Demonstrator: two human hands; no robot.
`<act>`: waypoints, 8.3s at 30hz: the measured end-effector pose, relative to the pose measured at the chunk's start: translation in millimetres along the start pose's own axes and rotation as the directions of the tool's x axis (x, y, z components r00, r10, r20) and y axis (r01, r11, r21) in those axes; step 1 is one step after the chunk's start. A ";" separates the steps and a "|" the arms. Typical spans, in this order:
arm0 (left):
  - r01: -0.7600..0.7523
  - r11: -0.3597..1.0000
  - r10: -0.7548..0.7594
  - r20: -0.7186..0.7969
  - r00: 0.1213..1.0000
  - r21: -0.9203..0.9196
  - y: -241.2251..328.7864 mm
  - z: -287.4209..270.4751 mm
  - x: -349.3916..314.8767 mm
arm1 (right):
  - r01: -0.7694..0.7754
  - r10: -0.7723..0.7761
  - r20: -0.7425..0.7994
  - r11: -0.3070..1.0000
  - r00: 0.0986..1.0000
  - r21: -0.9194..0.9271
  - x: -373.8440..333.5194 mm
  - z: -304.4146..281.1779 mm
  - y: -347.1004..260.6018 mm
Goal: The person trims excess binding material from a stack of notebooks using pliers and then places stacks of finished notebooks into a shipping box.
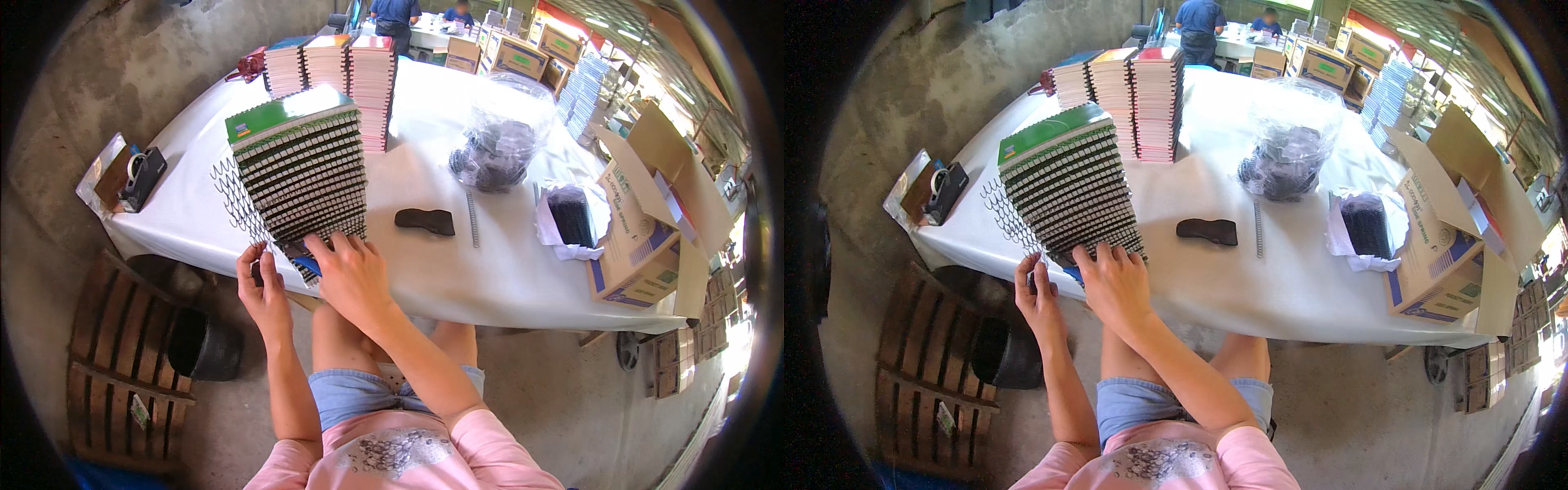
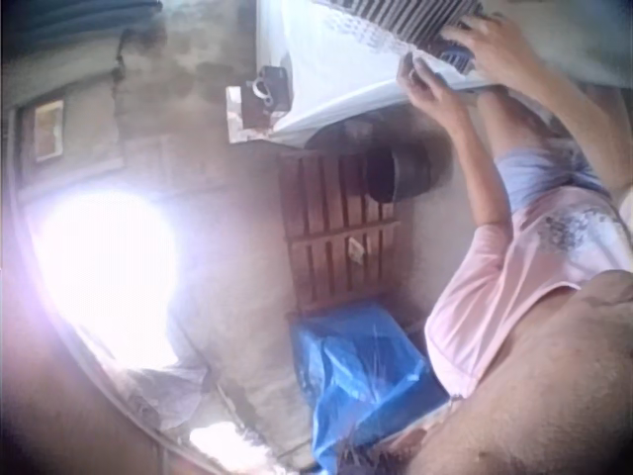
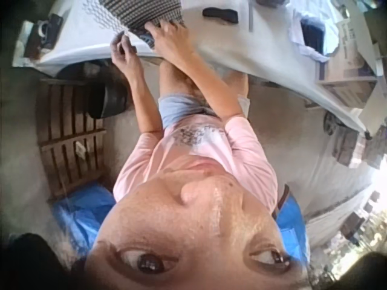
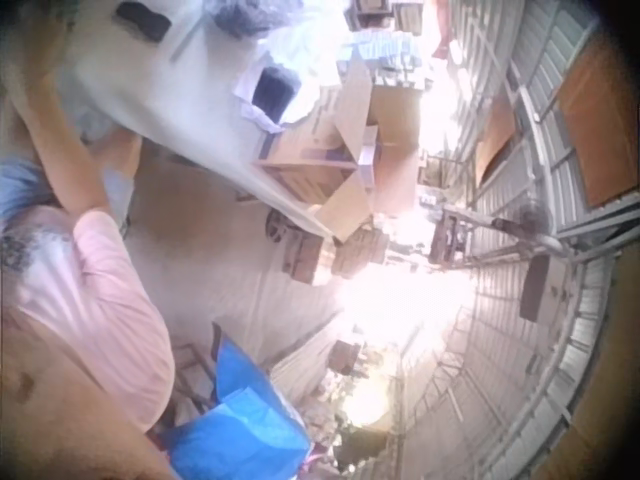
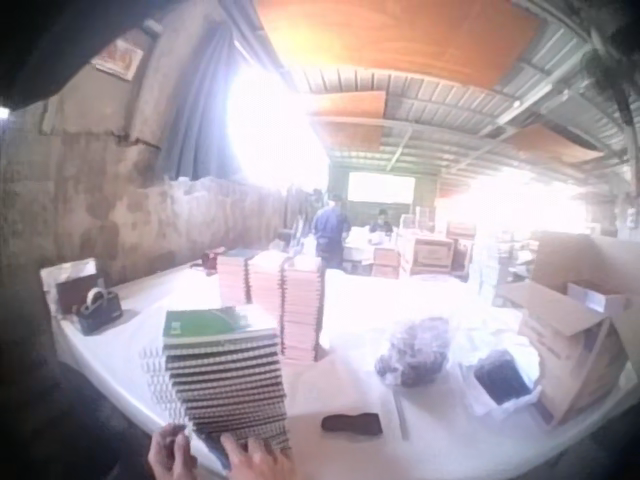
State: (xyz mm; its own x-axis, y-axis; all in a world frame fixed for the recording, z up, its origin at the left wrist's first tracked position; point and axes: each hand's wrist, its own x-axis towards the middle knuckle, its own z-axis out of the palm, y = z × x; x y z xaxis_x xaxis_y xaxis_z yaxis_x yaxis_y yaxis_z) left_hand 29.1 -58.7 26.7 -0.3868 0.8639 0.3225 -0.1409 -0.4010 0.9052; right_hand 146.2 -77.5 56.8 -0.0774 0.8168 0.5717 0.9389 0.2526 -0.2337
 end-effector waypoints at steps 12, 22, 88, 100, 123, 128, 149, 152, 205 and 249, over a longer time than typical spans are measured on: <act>0.850 0.272 -0.552 0.650 0.522 -0.451 14.8 -22.9 -63.3 | -0.070 0.073 -0.023 0.991 0.997 0.118 -77.6 -58.4 103.0; 0.976 -0.203 -0.281 0.960 0.015 -0.075 -7.8 189.0 -58.5 | -0.662 0.537 -0.498 0.742 0.681 -0.106 -183.0 -63.2 250.6; -0.139 0.978 0.167 0.177 0.970 -0.158 2.0 -11.9 35.2 | -0.080 0.080 -0.046 0.997 0.996 0.013 -4.1 0.3 -14.2; -0.100 0.984 0.134 0.239 0.962 -0.149 4.9 -19.0 37.2 | -0.052 0.048 -0.173 0.999 0.984 -0.018 -6.3 -16.4 -16.4; -0.109 0.983 0.118 0.056 0.991 -0.149 4.3 -11.1 25.7 | -0.053 0.049 0.038 0.992 0.998 0.116 6.2 -10.6 -10.6; -0.440 0.786 0.467 0.048 0.883 0.435 23.9 -23.6 18.2 | -0.049 0.048 0.023 0.996 0.999 0.070 5.8 -13.0 -13.5; 0.379 0.733 -0.191 0.363 0.912 -0.566 32.7 -19.1 43.0 | -0.015 0.007 -0.171 0.999 0.985 -0.044 6.2 -30.1 -13.4; 0.273 0.900 -0.187 0.264 0.946 -0.339 31.6 -9.0 40.9 | -0.022 0.015 -0.167 0.999 0.986 -0.044 7.3 -28.2 -15.8; -0.040 0.998 0.048 0.150 0.987 -0.053 33.1 -10.1 31.9 | -0.024 -0.001 -0.164 0.989 0.987 -0.147 17.8 -31.4 -26.4; -0.070 0.970 0.092 0.083 0.992 -0.232 37.9 9.8 47.9 | -0.074 0.056 -0.205 0.994 0.977 -0.084 23.6 -42.6 -36.3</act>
State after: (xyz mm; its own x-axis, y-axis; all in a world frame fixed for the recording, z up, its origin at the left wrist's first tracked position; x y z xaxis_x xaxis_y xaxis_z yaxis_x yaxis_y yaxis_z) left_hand 14.2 -29.5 79.2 -0.3211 0.8457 0.4262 -0.3206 -0.5205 0.7914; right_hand 124.6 -89.5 112.3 0.0452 0.7062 0.7066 0.9668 0.1471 -0.2088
